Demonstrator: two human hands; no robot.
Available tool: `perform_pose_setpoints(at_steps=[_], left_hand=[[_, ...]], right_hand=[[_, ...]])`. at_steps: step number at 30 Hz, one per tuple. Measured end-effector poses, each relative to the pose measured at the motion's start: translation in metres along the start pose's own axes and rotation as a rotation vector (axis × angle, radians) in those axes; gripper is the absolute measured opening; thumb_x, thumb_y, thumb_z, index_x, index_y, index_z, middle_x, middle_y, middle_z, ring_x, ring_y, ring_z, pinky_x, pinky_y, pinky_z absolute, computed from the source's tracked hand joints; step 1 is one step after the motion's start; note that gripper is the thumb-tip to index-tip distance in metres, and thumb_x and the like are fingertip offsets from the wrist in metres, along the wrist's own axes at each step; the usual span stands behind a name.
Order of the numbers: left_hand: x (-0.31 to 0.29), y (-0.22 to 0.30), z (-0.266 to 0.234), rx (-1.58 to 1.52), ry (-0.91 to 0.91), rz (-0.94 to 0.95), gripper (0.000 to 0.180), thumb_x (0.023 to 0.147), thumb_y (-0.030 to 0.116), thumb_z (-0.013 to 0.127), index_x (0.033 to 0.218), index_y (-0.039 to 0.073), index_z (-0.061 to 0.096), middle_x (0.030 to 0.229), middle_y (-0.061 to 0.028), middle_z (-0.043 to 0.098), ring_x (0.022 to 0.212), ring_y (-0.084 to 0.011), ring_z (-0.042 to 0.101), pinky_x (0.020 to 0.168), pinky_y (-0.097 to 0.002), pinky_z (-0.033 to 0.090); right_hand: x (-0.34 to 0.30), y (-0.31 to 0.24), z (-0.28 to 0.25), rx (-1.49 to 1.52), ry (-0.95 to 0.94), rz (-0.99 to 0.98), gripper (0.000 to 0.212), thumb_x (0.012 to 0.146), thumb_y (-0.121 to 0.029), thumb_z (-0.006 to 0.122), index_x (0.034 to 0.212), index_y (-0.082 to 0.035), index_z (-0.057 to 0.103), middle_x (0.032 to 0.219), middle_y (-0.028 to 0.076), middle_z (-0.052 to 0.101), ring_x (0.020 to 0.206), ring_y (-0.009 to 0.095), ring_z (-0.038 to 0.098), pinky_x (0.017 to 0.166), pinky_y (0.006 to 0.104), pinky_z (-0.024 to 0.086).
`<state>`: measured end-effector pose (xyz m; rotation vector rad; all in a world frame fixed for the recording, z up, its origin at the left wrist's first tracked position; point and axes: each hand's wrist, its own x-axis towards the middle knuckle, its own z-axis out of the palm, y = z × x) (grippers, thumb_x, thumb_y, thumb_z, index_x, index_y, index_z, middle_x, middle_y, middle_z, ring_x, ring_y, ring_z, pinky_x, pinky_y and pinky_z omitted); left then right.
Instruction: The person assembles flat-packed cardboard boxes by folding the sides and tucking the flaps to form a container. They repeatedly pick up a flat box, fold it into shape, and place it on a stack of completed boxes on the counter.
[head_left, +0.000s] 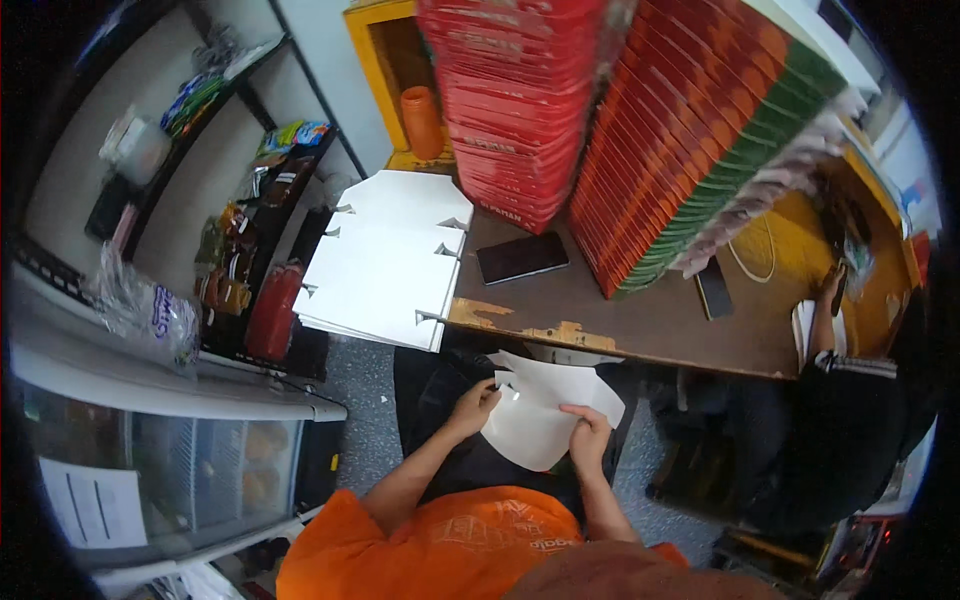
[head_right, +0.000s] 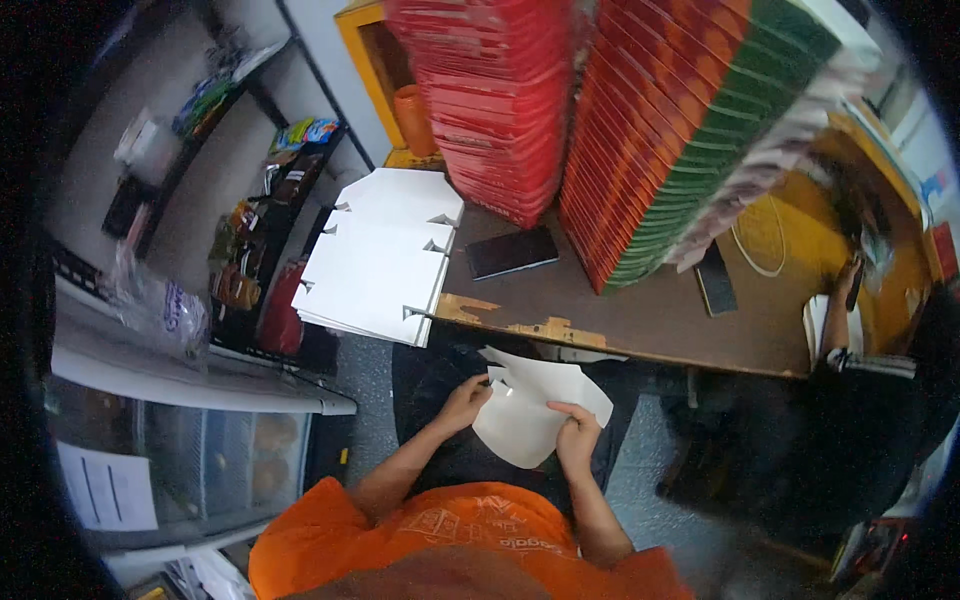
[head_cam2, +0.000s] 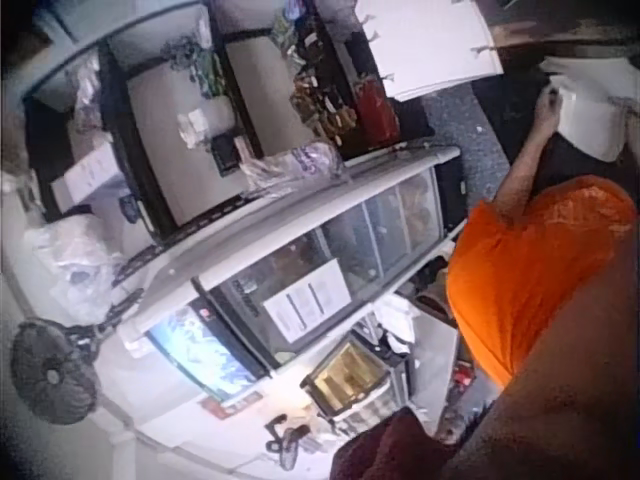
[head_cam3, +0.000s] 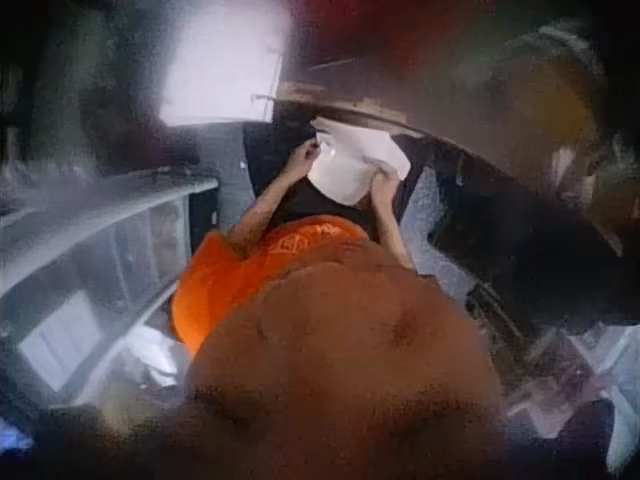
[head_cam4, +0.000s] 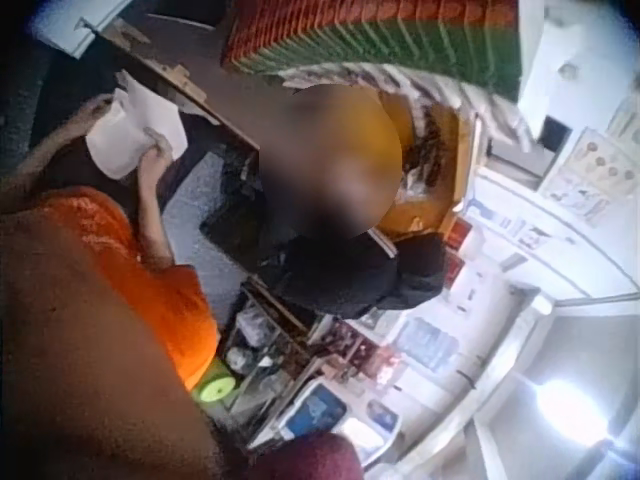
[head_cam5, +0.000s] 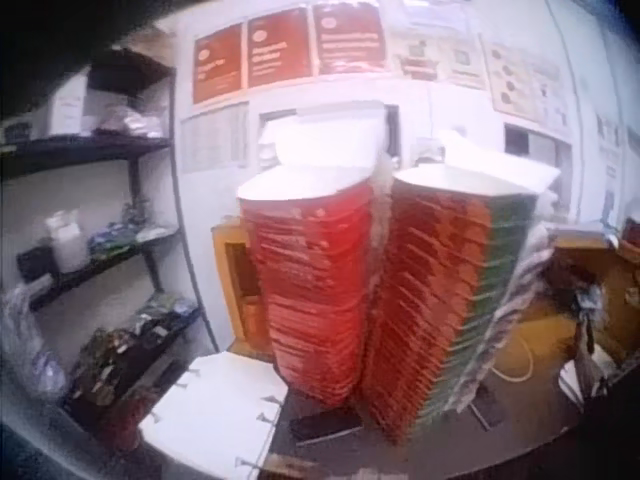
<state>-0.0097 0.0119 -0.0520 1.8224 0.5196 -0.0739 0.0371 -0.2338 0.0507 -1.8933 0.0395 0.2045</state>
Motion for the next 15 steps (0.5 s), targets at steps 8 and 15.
perform_pose_setpoints(at_steps=[8, 15], left_hand=[[-0.005, 0.024, -0.031, 0.074, -0.181, 0.154, 0.035, 0.087, 0.002, 0.059, 0.12, 0.003, 0.07, 0.104, -0.0113, 0.076, 0.097, -0.022, 0.072, 0.084, -0.0369, 0.056], [-0.005, 0.027, -0.043, -0.12, -0.296, -0.23, 0.03, 0.097, -0.002, 0.05, 0.119, -0.005, 0.069, 0.107, -0.0147, 0.074, 0.088, -0.0212, 0.072, 0.075, -0.0316, 0.058]], right_hand=[[-0.018, 0.012, 0.003, 0.23, -0.063, -0.197, 0.041, 0.073, 0.018, 0.045, 0.077, -0.003, 0.08, 0.082, 0.012, 0.076, 0.078, 0.02, 0.068, 0.075, 0.0295, 0.052], [-0.011, -0.005, 0.01, 0.011, 0.111, -0.458, 0.04, 0.063, 0.017, 0.052, 0.071, -0.01, 0.08, 0.074, 0.011, 0.069, 0.078, 0.028, 0.063, 0.076, 0.0358, 0.046]])
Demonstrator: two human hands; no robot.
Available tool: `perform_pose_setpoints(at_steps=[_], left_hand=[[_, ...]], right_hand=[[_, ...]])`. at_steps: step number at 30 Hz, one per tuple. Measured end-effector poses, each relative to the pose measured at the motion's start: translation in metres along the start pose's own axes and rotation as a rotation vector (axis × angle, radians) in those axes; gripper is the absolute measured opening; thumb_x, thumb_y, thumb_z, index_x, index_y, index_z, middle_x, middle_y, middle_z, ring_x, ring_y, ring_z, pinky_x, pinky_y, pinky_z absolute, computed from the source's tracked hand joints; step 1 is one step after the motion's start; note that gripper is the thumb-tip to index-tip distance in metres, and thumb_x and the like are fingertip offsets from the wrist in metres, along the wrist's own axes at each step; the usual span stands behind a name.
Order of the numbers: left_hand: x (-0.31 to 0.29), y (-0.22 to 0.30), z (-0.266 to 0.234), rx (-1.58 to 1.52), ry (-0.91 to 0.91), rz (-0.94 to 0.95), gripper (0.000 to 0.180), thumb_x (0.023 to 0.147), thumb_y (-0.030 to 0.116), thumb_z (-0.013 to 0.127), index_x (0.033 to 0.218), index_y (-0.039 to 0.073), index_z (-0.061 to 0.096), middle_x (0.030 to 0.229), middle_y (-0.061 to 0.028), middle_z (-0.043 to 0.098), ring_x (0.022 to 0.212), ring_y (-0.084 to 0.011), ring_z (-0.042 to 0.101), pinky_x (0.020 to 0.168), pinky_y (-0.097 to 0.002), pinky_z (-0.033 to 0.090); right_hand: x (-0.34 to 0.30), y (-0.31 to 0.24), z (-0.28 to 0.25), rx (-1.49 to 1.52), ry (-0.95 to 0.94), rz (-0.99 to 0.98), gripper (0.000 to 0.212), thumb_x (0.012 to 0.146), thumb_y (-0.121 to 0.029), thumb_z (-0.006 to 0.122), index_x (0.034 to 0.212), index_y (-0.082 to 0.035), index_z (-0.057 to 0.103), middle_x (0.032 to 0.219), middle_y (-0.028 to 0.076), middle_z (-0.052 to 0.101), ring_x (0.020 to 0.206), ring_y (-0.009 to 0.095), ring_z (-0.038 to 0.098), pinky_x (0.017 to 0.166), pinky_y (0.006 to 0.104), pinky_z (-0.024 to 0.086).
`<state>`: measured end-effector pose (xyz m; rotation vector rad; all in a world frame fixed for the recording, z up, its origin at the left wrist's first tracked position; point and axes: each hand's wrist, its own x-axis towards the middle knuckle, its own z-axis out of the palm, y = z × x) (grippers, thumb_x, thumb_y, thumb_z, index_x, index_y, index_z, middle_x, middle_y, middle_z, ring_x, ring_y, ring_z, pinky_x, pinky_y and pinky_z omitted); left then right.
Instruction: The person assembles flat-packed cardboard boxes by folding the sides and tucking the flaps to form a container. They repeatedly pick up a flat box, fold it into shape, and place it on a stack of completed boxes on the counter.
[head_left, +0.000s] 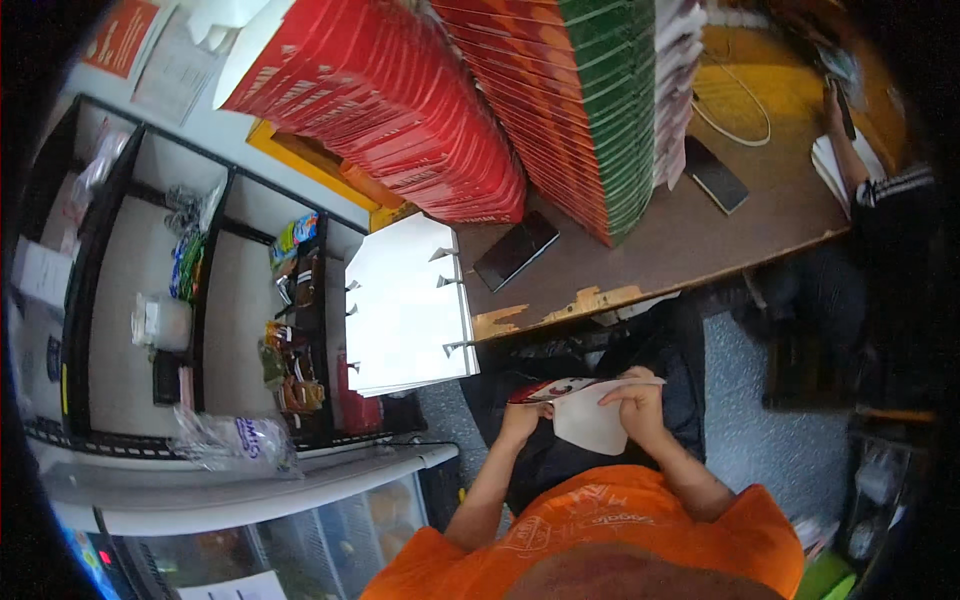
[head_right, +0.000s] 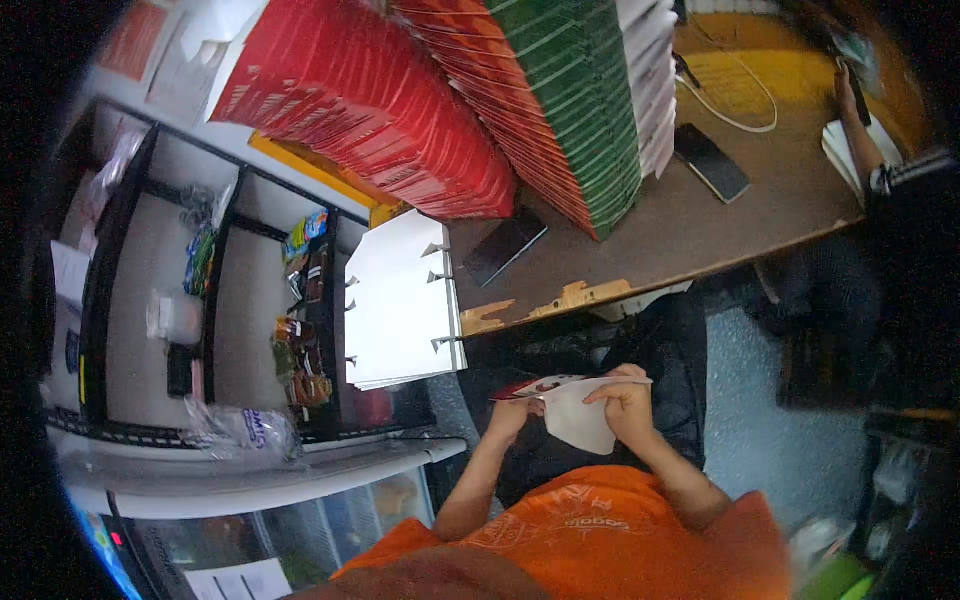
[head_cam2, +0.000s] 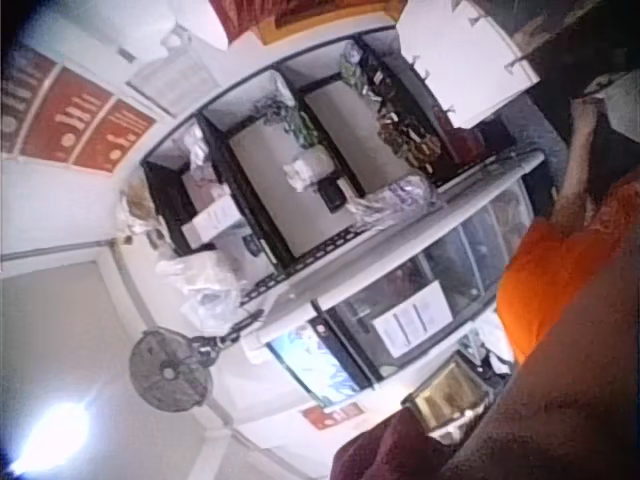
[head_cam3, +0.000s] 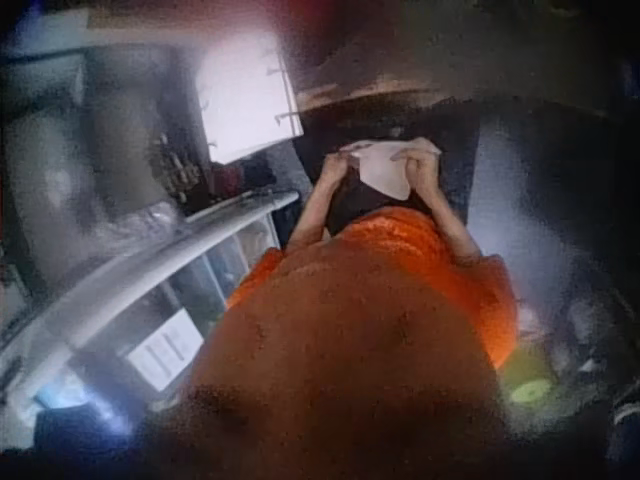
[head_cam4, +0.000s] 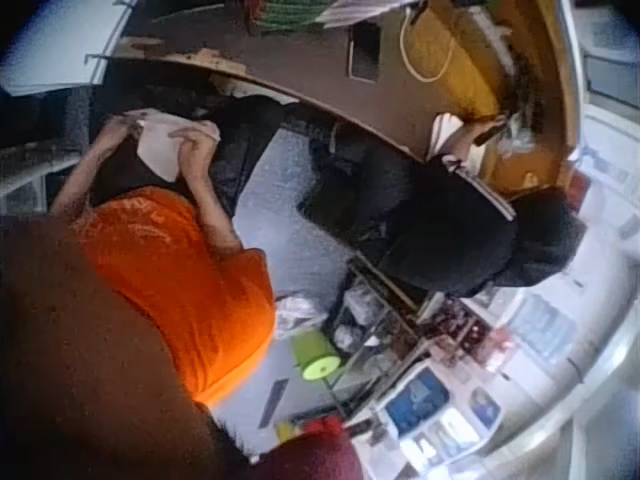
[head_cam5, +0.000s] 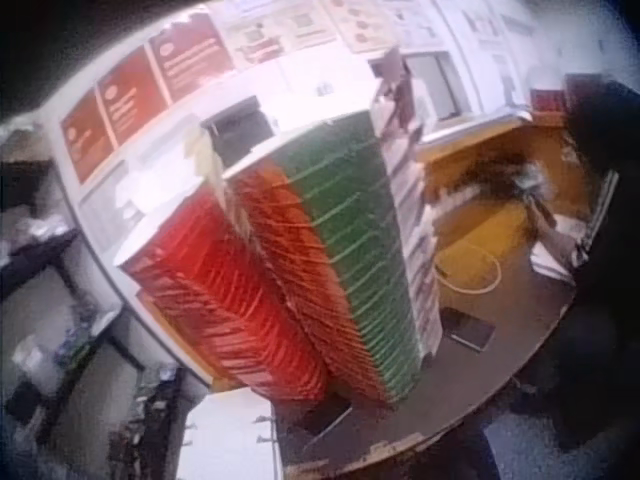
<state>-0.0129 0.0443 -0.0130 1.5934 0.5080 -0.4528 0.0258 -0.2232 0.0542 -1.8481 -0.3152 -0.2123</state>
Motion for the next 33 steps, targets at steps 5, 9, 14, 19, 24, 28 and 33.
perform_pose_setpoints(at_steps=[5, 9, 14, 19, 24, 28, 33], left_hand=[[-0.012, 0.003, 0.005, 0.238, 0.138, 0.2, 0.026, 0.104, 0.008, 0.051, 0.111, -0.007, 0.07, 0.097, -0.0109, 0.074, 0.078, -0.0174, 0.071, 0.069, -0.0291, 0.057], [-0.021, -0.018, 0.015, 0.484, 0.229, 0.417, 0.028, 0.103, 0.018, 0.058, 0.113, -0.005, 0.07, 0.095, -0.016, 0.071, 0.087, -0.0254, 0.068, 0.081, -0.0351, 0.052], [-0.007, -0.037, 0.027, 0.307, 0.177, 0.224, 0.035, 0.105, 0.028, 0.06, 0.12, -0.003, 0.065, 0.113, -0.0177, 0.069, 0.102, -0.0287, 0.067, 0.092, -0.0373, 0.05], [-0.003, -0.039, 0.028, -0.208, -0.01, -0.095, 0.07, 0.106, 0.042, 0.058, 0.155, 0.0, 0.032, 0.149, -0.0161, 0.045, 0.138, -0.0225, 0.042, 0.115, -0.0324, 0.033], [-0.03, -0.004, 0.033, -0.209, -0.243, 0.151, 0.075, 0.108, 0.045, 0.05, 0.158, -0.005, 0.026, 0.16, -0.0165, 0.036, 0.148, -0.0237, 0.032, 0.121, -0.0322, 0.023], [-0.021, -0.028, 0.054, -0.468, 0.061, 0.051, 0.047, 0.108, 0.042, 0.053, 0.128, 0.0, 0.057, 0.129, -0.0134, 0.057, 0.126, -0.0196, 0.05, 0.109, -0.0323, 0.038], [-0.047, 0.031, 0.044, -0.021, -0.065, 0.1, 0.034, 0.108, 0.036, 0.053, 0.11, 0.003, 0.061, 0.101, -0.0024, 0.06, 0.095, -0.0114, 0.054, 0.083, -0.0277, 0.045]], right_hand=[[0.009, -0.002, 0.002, 0.117, -0.016, 0.078, 0.042, 0.067, 0.018, 0.047, 0.071, -0.007, 0.08, 0.075, 0.011, 0.074, 0.072, 0.023, 0.067, 0.075, 0.0329, 0.05], [0.013, 0.0, -0.002, 0.3, -0.074, 0.335, 0.045, 0.07, 0.015, 0.036, 0.072, -0.001, 0.078, 0.075, 0.012, 0.076, 0.07, 0.018, 0.072, 0.071, 0.0267, 0.055], [0.012, 0.009, 0.001, 0.296, -0.086, 0.387, 0.044, 0.069, 0.014, 0.037, 0.072, 0.0, 0.078, 0.074, 0.012, 0.076, 0.069, 0.017, 0.07, 0.07, 0.026, 0.054], [0.019, 0.006, -0.003, 0.311, -0.055, 0.466, 0.041, 0.072, 0.01, 0.04, 0.072, -0.002, 0.079, 0.073, 0.009, 0.076, 0.067, 0.014, 0.066, 0.067, 0.0248, 0.05], [0.017, 0.022, -0.021, 0.219, 0.0, 0.467, 0.036, 0.075, 0.006, 0.043, 0.074, -0.001, 0.079, 0.074, 0.009, 0.075, 0.07, 0.014, 0.064, 0.07, 0.025, 0.048], [0.014, 0.037, -0.029, 0.302, 0.095, 0.622, 0.029, 0.07, 0.007, 0.048, 0.068, -0.001, 0.075, 0.069, 0.007, 0.071, 0.069, 0.014, 0.061, 0.07, 0.0248, 0.047], [0.013, 0.039, -0.032, 0.299, 0.062, 0.615, 0.026, 0.067, 0.008, 0.048, 0.063, -0.001, 0.073, 0.068, 0.007, 0.07, 0.067, 0.016, 0.062, 0.067, 0.0258, 0.047]])
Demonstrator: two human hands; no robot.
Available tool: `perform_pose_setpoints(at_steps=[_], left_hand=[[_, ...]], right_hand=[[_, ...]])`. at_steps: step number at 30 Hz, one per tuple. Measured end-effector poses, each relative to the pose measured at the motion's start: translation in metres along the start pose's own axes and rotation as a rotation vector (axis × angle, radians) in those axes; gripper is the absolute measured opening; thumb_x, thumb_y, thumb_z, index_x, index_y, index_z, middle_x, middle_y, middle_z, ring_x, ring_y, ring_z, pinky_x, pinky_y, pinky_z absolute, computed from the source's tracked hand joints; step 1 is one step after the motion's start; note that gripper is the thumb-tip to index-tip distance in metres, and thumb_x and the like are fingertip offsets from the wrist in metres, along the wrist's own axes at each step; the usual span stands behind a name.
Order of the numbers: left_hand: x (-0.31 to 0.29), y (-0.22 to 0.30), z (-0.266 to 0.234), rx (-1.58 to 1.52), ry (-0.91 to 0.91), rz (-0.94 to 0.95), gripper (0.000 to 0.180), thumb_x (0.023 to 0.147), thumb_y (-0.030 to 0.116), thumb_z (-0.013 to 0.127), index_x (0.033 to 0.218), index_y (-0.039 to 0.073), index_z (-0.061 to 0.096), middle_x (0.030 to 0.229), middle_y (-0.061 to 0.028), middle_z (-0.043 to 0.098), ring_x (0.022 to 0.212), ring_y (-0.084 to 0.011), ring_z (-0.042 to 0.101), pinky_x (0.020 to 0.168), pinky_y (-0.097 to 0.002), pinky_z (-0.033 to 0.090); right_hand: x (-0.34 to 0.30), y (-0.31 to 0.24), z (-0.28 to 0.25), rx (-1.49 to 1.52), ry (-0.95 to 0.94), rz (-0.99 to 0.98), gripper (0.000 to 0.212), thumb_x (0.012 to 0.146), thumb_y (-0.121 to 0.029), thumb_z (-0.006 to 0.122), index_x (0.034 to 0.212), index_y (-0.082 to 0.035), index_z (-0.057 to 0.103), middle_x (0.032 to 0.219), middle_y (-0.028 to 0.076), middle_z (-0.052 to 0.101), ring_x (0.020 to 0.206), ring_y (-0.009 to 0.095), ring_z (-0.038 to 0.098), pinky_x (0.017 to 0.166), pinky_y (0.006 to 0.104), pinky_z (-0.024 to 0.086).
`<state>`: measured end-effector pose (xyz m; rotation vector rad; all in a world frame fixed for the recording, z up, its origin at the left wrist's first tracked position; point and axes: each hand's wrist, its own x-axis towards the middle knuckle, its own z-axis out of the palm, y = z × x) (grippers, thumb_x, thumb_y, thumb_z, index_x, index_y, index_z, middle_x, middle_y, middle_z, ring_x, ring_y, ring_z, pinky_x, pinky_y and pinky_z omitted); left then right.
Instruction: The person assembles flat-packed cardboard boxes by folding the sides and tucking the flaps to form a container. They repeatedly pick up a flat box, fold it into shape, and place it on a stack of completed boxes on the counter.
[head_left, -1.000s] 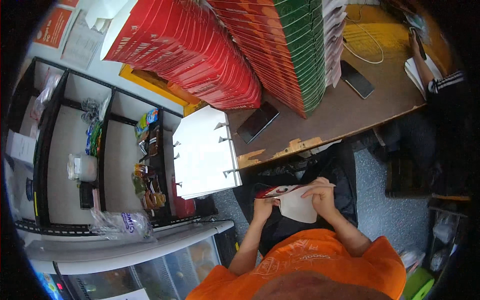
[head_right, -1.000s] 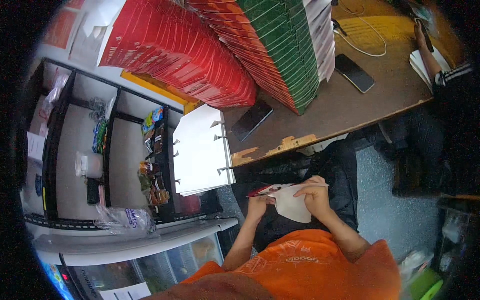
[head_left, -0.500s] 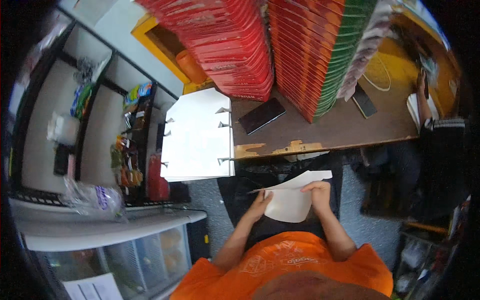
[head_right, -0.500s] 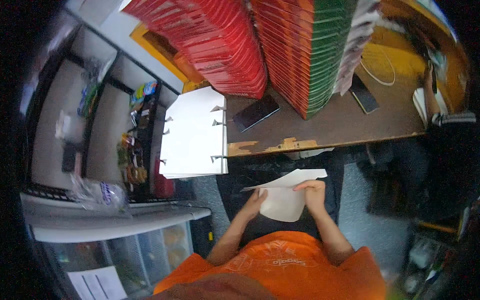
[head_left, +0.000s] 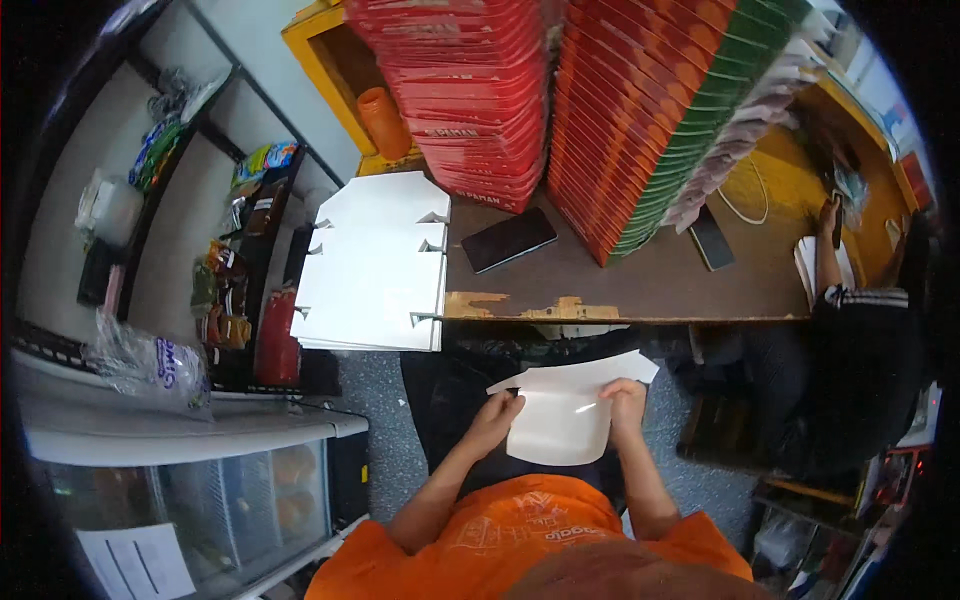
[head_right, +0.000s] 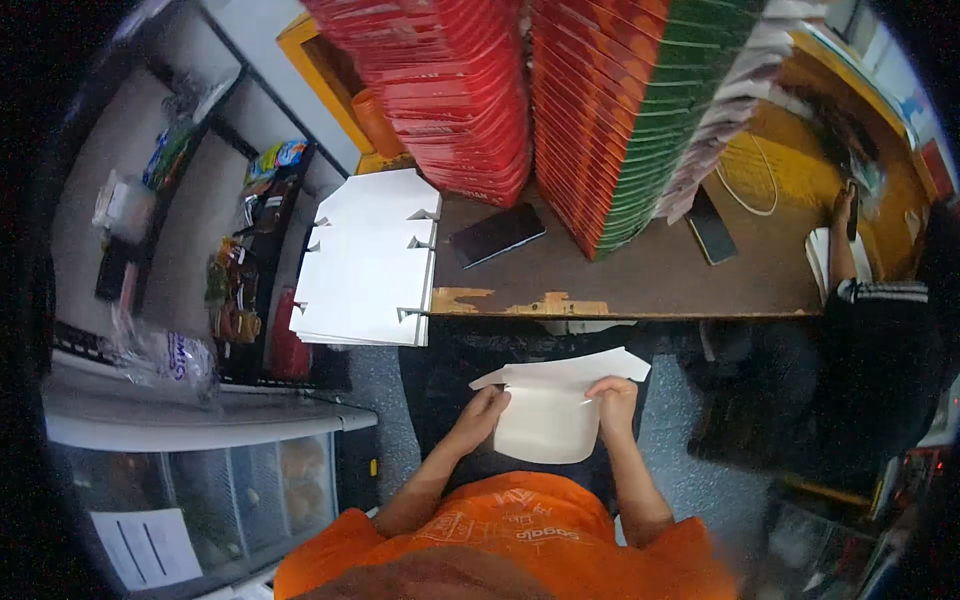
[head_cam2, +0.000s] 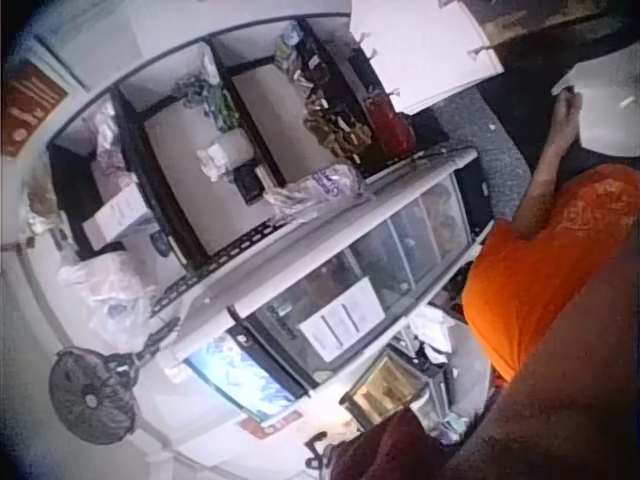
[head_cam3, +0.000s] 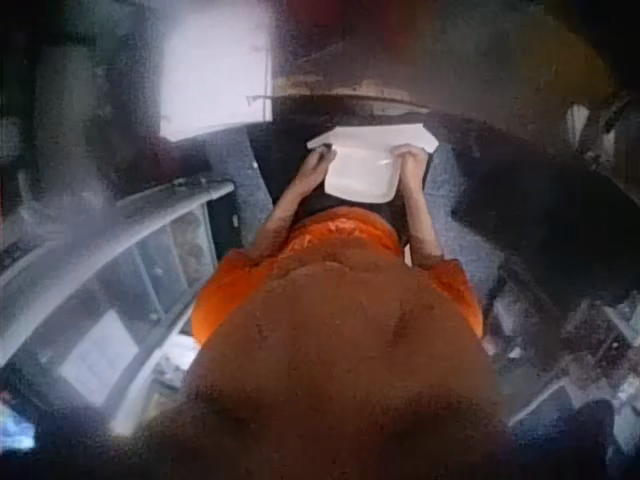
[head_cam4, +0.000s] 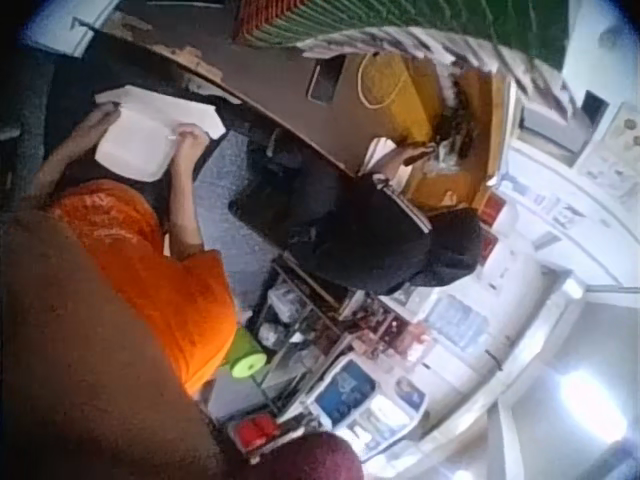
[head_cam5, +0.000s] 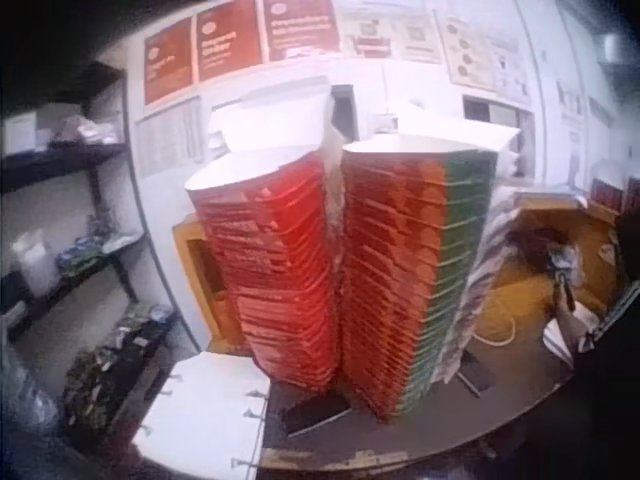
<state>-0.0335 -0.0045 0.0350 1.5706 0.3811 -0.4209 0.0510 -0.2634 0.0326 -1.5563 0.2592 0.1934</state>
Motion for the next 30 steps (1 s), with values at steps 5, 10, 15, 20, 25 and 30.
perform_pose_setpoints(at_steps=[5, 10, 15, 20, 25, 30], left_hand=[[0.003, -0.022, -0.007, 0.01, 0.072, 0.085, 0.028, 0.105, 0.031, 0.062, 0.104, 0.003, 0.06, 0.093, -0.0018, 0.063, 0.087, -0.0097, 0.057, 0.078, -0.0268, 0.047], [0.001, -0.015, -0.01, -0.103, 0.202, 0.207, 0.034, 0.104, 0.024, 0.063, 0.127, 0.0, 0.056, 0.112, -0.011, 0.068, 0.106, -0.0171, 0.064, 0.093, -0.0294, 0.05], [-0.008, 0.004, -0.024, 0.101, 0.158, 0.168, 0.042, 0.106, 0.022, 0.059, 0.14, -0.002, 0.054, 0.123, -0.0146, 0.067, 0.111, -0.0179, 0.063, 0.097, -0.0295, 0.048], [-0.015, 0.016, -0.03, 0.015, 0.137, 0.204, 0.044, 0.109, 0.027, 0.052, 0.141, -0.003, 0.055, 0.122, -0.0116, 0.068, 0.108, -0.0165, 0.063, 0.096, -0.0294, 0.048], [-0.001, -0.022, -0.044, -0.063, 0.172, -0.071, 0.049, 0.108, 0.036, 0.052, 0.137, -0.003, 0.06, 0.118, -0.0095, 0.07, 0.106, -0.0186, 0.066, 0.096, -0.0327, 0.051], [-0.007, -0.01, -0.056, -0.358, 0.079, -0.205, 0.051, 0.105, 0.038, 0.058, 0.127, -0.008, 0.062, 0.106, -0.0242, 0.073, 0.093, -0.0303, 0.076, 0.082, -0.0366, 0.064]], right_hand=[[-0.001, -0.015, 0.005, 0.041, -0.123, -0.019, 0.024, 0.075, 0.007, 0.054, 0.075, 0.0, 0.077, 0.076, 0.008, 0.073, 0.077, 0.017, 0.068, 0.077, 0.0279, 0.052], [-0.006, -0.015, 0.004, -0.181, -0.283, -0.164, 0.035, 0.084, 0.003, 0.057, 0.115, 0.0, 0.074, 0.12, 0.014, 0.072, 0.105, 0.024, 0.069, 0.097, 0.0336, 0.051], [-0.021, -0.041, 0.003, -0.792, -0.307, -0.356, 0.04, 0.089, -0.008, 0.069, 0.128, -0.001, 0.064, 0.118, 0.022, 0.064, 0.112, 0.037, 0.064, 0.099, 0.0379, 0.049], [-0.013, -0.031, 0.017, -0.372, -0.123, -0.199, 0.052, 0.093, -0.015, 0.068, 0.138, 0.003, 0.048, 0.119, 0.026, 0.063, 0.114, 0.038, 0.063, 0.102, 0.0402, 0.047], [-0.014, -0.051, 0.023, -0.437, -0.287, -0.054, 0.046, 0.097, -0.017, 0.063, 0.135, 0.005, 0.049, 0.134, 0.03, 0.059, 0.125, 0.039, 0.06, 0.105, 0.0417, 0.046], [-0.01, -0.028, 0.024, -0.495, -0.29, -0.526, 0.049, 0.083, 0.012, 0.047, 0.129, 0.0, 0.06, 0.129, 0.024, 0.057, 0.125, 0.042, 0.055, 0.109, 0.0429, 0.045]])
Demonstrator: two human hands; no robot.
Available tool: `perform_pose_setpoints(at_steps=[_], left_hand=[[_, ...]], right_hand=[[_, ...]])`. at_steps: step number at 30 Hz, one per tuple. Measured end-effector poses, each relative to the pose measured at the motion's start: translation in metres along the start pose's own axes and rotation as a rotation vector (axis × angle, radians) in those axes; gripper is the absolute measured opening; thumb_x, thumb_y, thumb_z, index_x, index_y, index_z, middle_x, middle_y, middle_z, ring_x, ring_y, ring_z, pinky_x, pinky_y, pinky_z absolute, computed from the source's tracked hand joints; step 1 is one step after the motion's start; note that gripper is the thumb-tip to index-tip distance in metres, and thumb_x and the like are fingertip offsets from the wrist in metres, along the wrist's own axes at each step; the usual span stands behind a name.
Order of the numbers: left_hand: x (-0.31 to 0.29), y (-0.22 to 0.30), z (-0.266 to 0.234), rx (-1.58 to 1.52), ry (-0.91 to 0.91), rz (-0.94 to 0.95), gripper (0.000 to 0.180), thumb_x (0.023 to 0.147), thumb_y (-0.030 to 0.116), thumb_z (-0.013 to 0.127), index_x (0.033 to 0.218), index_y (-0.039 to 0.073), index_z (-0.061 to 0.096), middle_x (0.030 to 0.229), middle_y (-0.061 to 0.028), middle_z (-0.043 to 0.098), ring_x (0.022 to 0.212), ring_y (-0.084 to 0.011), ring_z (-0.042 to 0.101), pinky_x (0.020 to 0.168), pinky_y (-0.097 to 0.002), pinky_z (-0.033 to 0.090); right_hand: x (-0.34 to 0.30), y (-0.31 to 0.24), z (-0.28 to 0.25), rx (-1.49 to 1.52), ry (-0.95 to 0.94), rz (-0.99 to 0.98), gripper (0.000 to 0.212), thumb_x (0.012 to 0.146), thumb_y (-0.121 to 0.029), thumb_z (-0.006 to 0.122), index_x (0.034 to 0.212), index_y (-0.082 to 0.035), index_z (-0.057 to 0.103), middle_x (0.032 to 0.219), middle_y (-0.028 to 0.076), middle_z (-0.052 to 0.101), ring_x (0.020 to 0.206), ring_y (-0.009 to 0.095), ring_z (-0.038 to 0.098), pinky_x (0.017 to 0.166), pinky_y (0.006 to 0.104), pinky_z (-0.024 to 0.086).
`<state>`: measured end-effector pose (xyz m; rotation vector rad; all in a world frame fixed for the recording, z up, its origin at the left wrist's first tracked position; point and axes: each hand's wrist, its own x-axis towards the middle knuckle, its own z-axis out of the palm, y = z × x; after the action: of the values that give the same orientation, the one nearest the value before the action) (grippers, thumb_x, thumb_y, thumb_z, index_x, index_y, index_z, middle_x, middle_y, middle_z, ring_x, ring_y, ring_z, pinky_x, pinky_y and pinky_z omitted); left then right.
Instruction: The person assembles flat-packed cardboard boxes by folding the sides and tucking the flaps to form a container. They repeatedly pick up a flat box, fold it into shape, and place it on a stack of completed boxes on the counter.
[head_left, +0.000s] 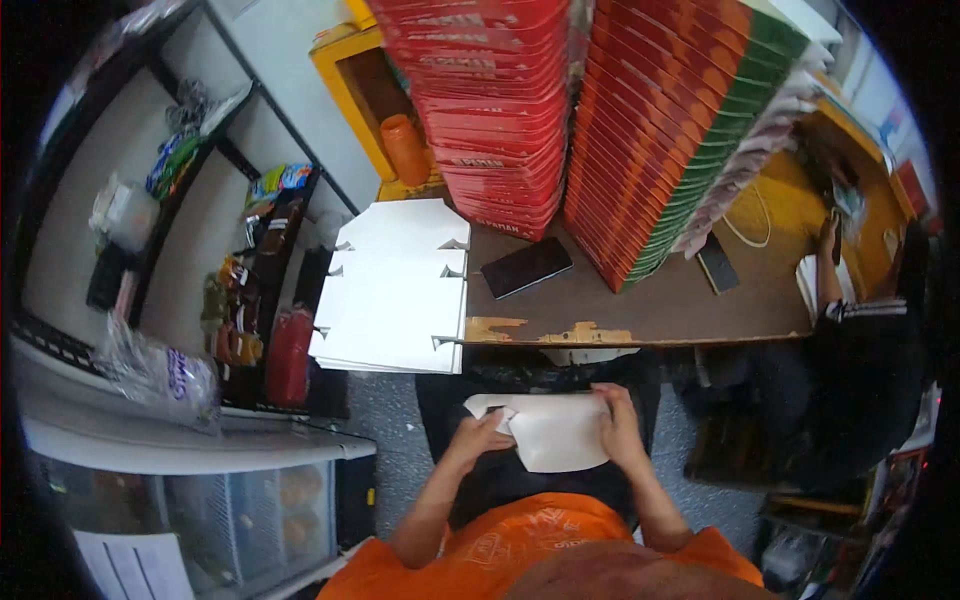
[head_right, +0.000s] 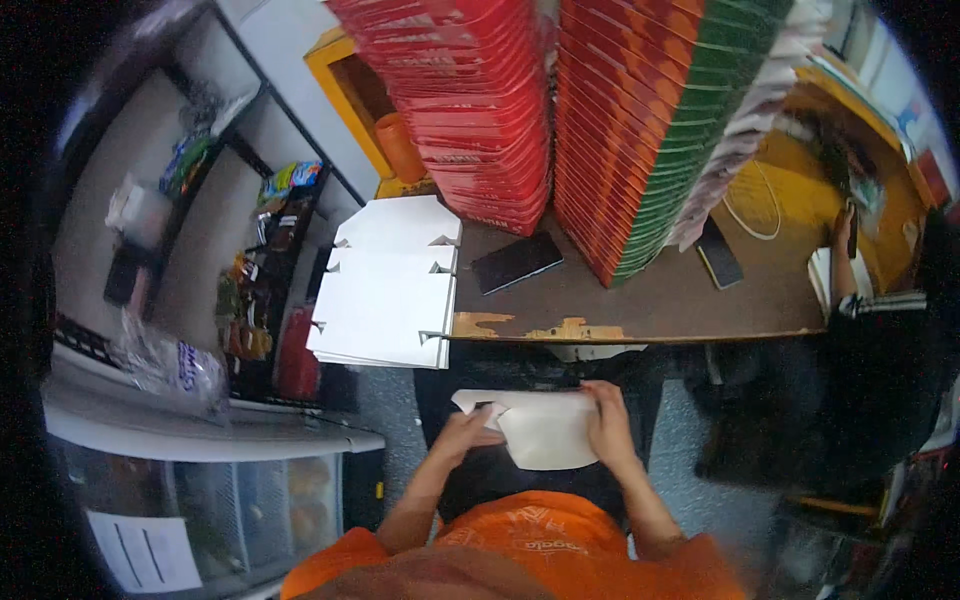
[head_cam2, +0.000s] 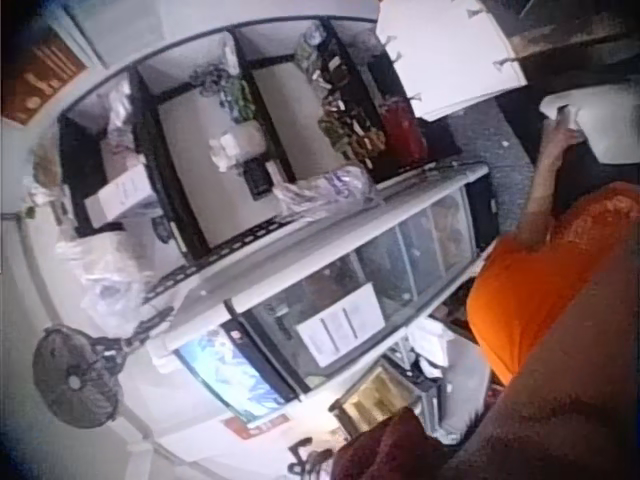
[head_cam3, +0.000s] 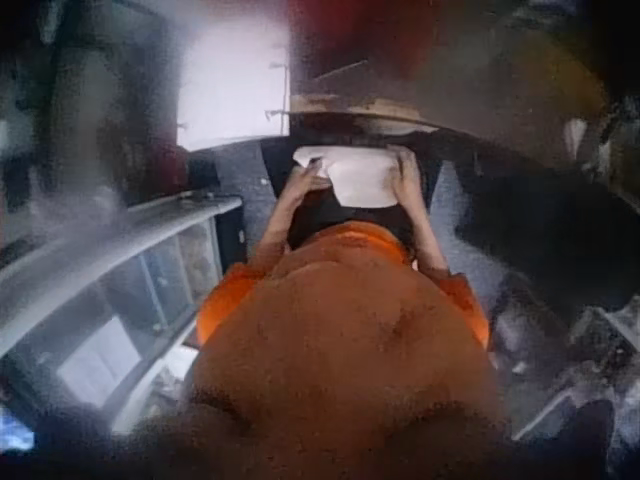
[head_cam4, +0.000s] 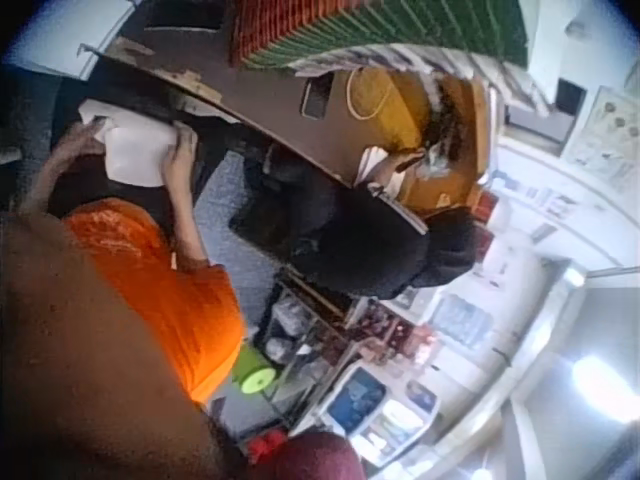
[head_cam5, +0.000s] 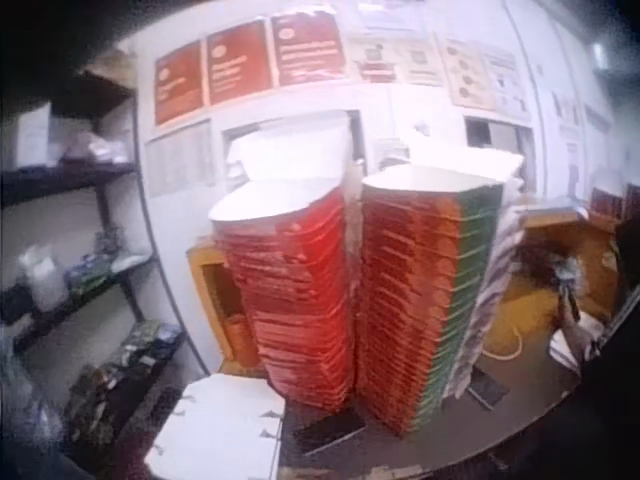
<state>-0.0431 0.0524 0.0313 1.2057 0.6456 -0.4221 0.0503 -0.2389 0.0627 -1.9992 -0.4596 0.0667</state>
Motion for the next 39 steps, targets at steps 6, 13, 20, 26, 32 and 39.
perform_pose_setpoints(at_steps=[6, 13, 20, 26, 32, 39], left_hand=[[0.011, -0.004, 0.0, -0.077, 0.019, 0.045, 0.049, 0.103, 0.03, 0.064, 0.131, -0.01, 0.057, 0.104, -0.0212, 0.073, 0.089, -0.0285, 0.076, 0.08, -0.036, 0.064], [0.021, -0.068, 0.025, -0.048, 0.22, 0.252, 0.03, 0.098, 0.028, 0.072, 0.103, -0.002, 0.077, 0.094, -0.0068, 0.075, 0.081, -0.0129, 0.069, 0.07, -0.0274, 0.055], [0.034, -0.061, 0.033, -0.089, 0.156, 0.271, 0.03, 0.1, 0.027, 0.069, 0.118, 0.004, 0.067, 0.105, -0.0043, 0.068, 0.096, -0.0125, 0.062, 0.084, -0.0293, 0.051], [0.039, -0.058, 0.02, -0.153, 0.001, 0.179, 0.039, 0.104, 0.031, 0.063, 0.133, 0.005, 0.059, 0.123, -0.0088, 0.063, 0.113, -0.0185, 0.059, 0.098, -0.0321, 0.047], [0.024, -0.043, 0.035, 0.098, 0.082, 0.29, 0.049, 0.107, 0.034, 0.057, 0.144, 0.002, 0.053, 0.128, -0.0113, 0.065, 0.118, -0.0179, 0.058, 0.102, -0.0314, 0.046], [-0.006, -0.015, 0.048, 0.325, 0.01, 0.465, 0.042, 0.111, 0.026, 0.048, 0.146, 0.004, 0.053, 0.14, -0.016, 0.057, 0.133, -0.021, 0.05, 0.111, -0.0328, 0.038]], right_hand=[[-0.003, -0.002, 0.006, -0.024, 0.05, -0.071, 0.045, 0.086, 0.01, 0.047, 0.128, -0.001, 0.062, 0.129, 0.022, 0.059, 0.125, 0.039, 0.057, 0.108, 0.0439, 0.045], [-0.028, 0.065, 0.01, 0.288, 0.073, 0.387, 0.044, 0.082, 0.004, 0.05, 0.124, 0.002, 0.062, 0.118, 0.011, 0.065, 0.112, 0.023, 0.06, 0.099, 0.0319, 0.046], [-0.041, 0.07, 0.016, 0.369, -0.011, 0.447, 0.034, 0.098, -0.016, 0.057, 0.129, -0.003, 0.06, 0.115, 0.006, 0.065, 0.105, 0.016, 0.06, 0.092, 0.0307, 0.048], [-0.037, 0.044, -0.016, 0.705, -0.17, 0.678, 0.04, 0.104, -0.035, 0.061, 0.128, -0.003, 0.065, 0.122, 0.006, 0.064, 0.112, 0.019, 0.062, 0.087, 0.0366, 0.057], [-0.029, 0.024, -0.02, 0.691, -0.118, 0.721, 0.032, 0.101, -0.027, 0.064, 0.114, 0.001, 0.069, 0.109, 0.007, 0.067, 0.102, 0.017, 0.063, 0.079, 0.0322, 0.057], [-0.037, 0.053, 0.011, 0.631, 0.219, 0.691, 0.022, 0.082, -0.002, 0.056, 0.102, 0.001, 0.064, 0.093, 0.006, 0.066, 0.085, 0.018, 0.063, 0.075, 0.0309, 0.05]])
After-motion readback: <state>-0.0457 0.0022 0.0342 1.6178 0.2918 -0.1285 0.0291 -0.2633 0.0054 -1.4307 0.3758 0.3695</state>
